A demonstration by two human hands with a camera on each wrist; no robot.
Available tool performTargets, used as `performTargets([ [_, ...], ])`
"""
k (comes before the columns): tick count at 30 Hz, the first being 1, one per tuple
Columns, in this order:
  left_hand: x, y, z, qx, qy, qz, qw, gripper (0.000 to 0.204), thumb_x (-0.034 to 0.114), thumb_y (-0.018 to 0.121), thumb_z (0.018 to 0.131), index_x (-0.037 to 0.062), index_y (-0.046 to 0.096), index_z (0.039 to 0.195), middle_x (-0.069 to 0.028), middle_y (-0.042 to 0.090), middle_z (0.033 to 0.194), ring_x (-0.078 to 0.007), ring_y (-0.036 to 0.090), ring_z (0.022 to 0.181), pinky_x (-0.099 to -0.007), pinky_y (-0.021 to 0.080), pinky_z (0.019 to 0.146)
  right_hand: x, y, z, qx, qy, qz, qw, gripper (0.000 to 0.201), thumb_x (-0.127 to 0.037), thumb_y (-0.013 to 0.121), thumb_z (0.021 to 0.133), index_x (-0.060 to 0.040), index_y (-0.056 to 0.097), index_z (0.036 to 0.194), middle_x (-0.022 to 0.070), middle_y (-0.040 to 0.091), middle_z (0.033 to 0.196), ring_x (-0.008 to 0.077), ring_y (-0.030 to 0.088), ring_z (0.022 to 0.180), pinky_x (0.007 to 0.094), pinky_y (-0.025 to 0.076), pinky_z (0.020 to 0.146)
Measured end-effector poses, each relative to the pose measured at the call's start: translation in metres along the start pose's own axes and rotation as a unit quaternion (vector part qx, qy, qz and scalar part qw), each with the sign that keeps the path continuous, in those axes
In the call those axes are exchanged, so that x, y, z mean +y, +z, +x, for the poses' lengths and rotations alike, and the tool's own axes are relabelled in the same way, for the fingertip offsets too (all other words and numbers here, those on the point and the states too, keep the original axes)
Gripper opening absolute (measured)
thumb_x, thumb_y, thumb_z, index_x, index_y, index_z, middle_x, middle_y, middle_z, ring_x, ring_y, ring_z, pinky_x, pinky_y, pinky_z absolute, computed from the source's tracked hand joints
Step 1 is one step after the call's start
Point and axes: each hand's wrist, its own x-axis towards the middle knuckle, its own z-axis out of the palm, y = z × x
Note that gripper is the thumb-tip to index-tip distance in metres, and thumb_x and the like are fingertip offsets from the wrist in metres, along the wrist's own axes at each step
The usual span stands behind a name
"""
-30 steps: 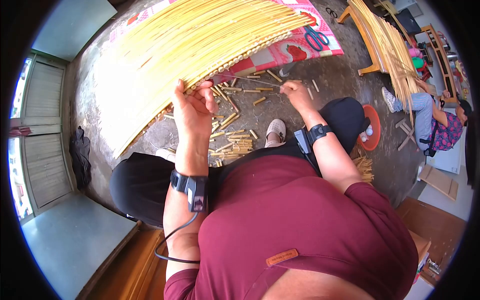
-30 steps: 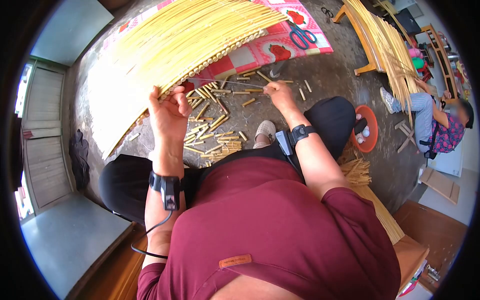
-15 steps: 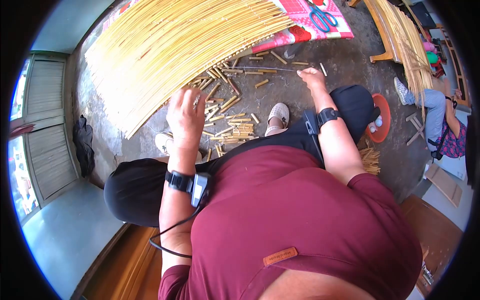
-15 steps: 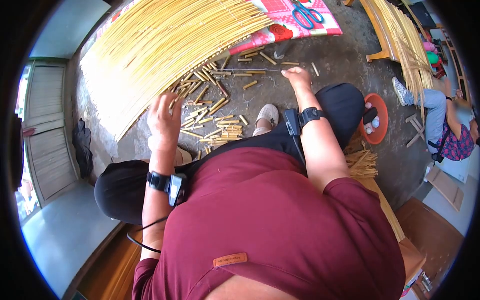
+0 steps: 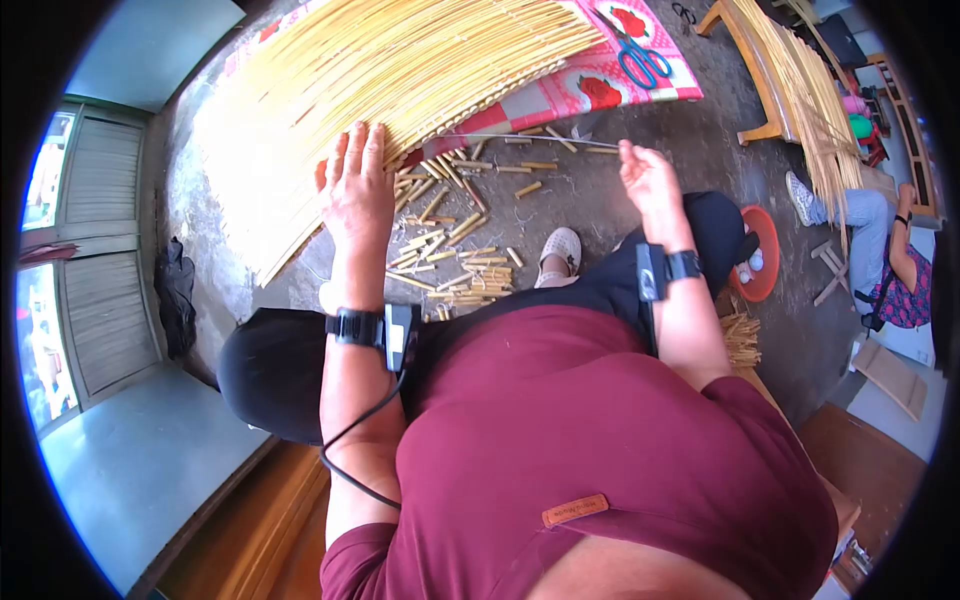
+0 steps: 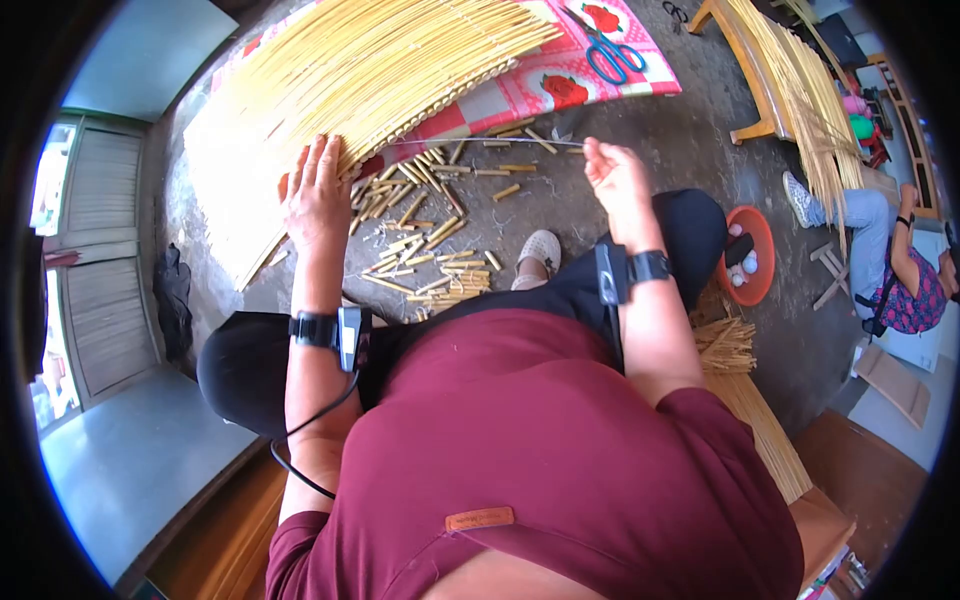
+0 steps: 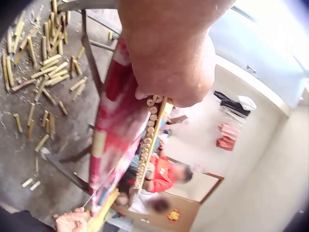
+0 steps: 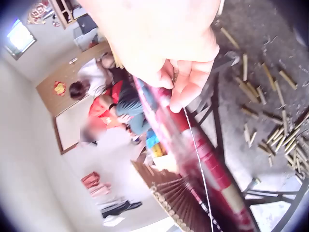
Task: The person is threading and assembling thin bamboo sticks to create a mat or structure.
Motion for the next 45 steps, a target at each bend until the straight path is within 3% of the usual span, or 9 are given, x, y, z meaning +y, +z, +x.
performTargets([
  [3, -0.002, -0.058, 0.027, 0.02, 0.015, -0.027, 0.999, 0.044, 0.019, 0.067, 0.082, 0.0185, 0.059, 0.126, -0.0037, 0.06, 0.129, -0.0227, 0.055, 0.12, -0.0418, 0.041, 0.1, -0.048, 0.057, -0.04, -0.029, -0.095, -0.031, 0.995, 0.006, -0.012, 0.062, 0.091, -0.0093, 0.057, 0.091, 0.0098, 0.068, 0.084, 0.0166, 0.066, 0.066, 0.031, 0.055, 0.057],
  [6, -0.005, -0.114, 0.049, 0.054, 0.033, -0.043, 0.997, 0.039, 0.018, 0.071, 0.078, 0.0156, 0.063, 0.116, -0.0037, 0.066, 0.117, -0.0223, 0.061, 0.11, -0.0388, 0.045, 0.095, -0.071, 0.137, -0.089, -0.145, -0.187, -0.083, 0.968, 0.008, -0.013, 0.061, 0.094, -0.0065, 0.056, 0.094, 0.0037, 0.061, 0.074, 0.0094, 0.053, 0.054, 0.0228, 0.046, 0.049],
  [13, 0.002, -0.226, 0.092, 0.078, -0.007, -0.001, 0.997, 0.025, 0.017, 0.071, 0.076, 0.0096, 0.065, 0.099, -0.0074, 0.069, 0.096, -0.0249, 0.063, 0.098, -0.0386, 0.043, 0.091, -0.067, 0.265, -0.202, -0.332, -0.325, -0.298, 0.834, 0.005, -0.002, 0.065, 0.087, -0.0018, 0.062, 0.083, -0.0011, 0.059, 0.066, 0.0029, 0.048, 0.053, 0.0208, 0.04, 0.048],
  [16, 0.005, -0.249, 0.1, 0.108, 0.004, 0.002, 0.994, 0.023, 0.018, 0.071, 0.075, 0.0102, 0.065, 0.096, -0.0068, 0.068, 0.091, -0.0264, 0.064, 0.091, -0.0389, 0.046, 0.084, -0.068, 0.295, -0.227, -0.329, -0.41, -0.334, 0.783, 0.008, -0.004, 0.067, 0.087, -0.002, 0.06, 0.084, -0.0022, 0.058, 0.062, 0.0002, 0.05, 0.056, 0.0208, 0.039, 0.049],
  [22, 0.008, -0.271, 0.11, 0.124, -0.003, -0.039, 0.991, 0.02, 0.022, 0.072, 0.077, 0.0135, 0.064, 0.094, -0.0068, 0.066, 0.083, -0.0287, 0.065, 0.081, -0.0392, 0.05, 0.068, -0.071, 0.326, -0.225, -0.28, -0.594, -0.361, 0.662, 0.01, -0.001, 0.062, 0.083, -0.0013, 0.061, 0.093, 0.0162, 0.063, 0.072, 0.0322, 0.064, 0.063, 0.0384, 0.05, 0.055],
  [25, 0.008, -0.274, 0.115, 0.094, -0.043, -0.041, 0.994, 0.02, 0.026, 0.071, 0.08, 0.0137, 0.065, 0.094, -0.0073, 0.066, 0.081, -0.0302, 0.065, 0.078, -0.0401, 0.049, 0.067, -0.064, 0.33, -0.225, -0.285, -0.583, -0.355, 0.673, 0.024, 0.002, 0.063, 0.083, -0.0045, 0.067, 0.106, 0.001, 0.056, 0.06, 0.0067, 0.051, 0.05, 0.0251, 0.043, 0.049],
  [38, 0.007, -0.274, 0.122, 0.079, -0.041, -0.033, 0.996, 0.022, 0.03, 0.067, 0.084, 0.0124, 0.063, 0.097, -0.0122, 0.066, 0.08, -0.0352, 0.065, 0.077, -0.0422, 0.048, 0.066, -0.058, 0.334, -0.22, -0.272, -0.584, -0.374, 0.668, 0.028, 0.001, 0.061, 0.083, -0.0052, 0.066, 0.11, 0.0038, 0.052, 0.055, 0.0096, 0.05, 0.047, 0.0279, 0.041, 0.047],
  [41, 0.006, -0.274, 0.121, 0.081, -0.035, -0.031, 0.996, 0.022, 0.03, 0.067, 0.085, 0.0123, 0.063, 0.097, -0.0121, 0.067, 0.08, -0.0353, 0.065, 0.077, -0.0421, 0.048, 0.065, -0.06, 0.335, -0.222, -0.269, -0.582, -0.397, 0.657, 0.02, 0.001, 0.06, 0.079, 0.0008, 0.062, 0.099, 0.0203, 0.062, 0.067, 0.0368, 0.064, 0.064, 0.0439, 0.052, 0.056],
  [45, 0.007, -0.273, 0.12, 0.084, -0.034, -0.034, 0.995, 0.022, 0.029, 0.067, 0.085, 0.0124, 0.064, 0.098, -0.0117, 0.067, 0.081, -0.035, 0.065, 0.077, -0.0421, 0.048, 0.066, -0.059, 0.335, -0.221, -0.266, -0.584, -0.397, 0.656, 0.02, 0.001, 0.06, 0.079, 0.0003, 0.062, 0.099, 0.0208, 0.063, 0.068, 0.037, 0.065, 0.065, 0.044, 0.052, 0.057],
])
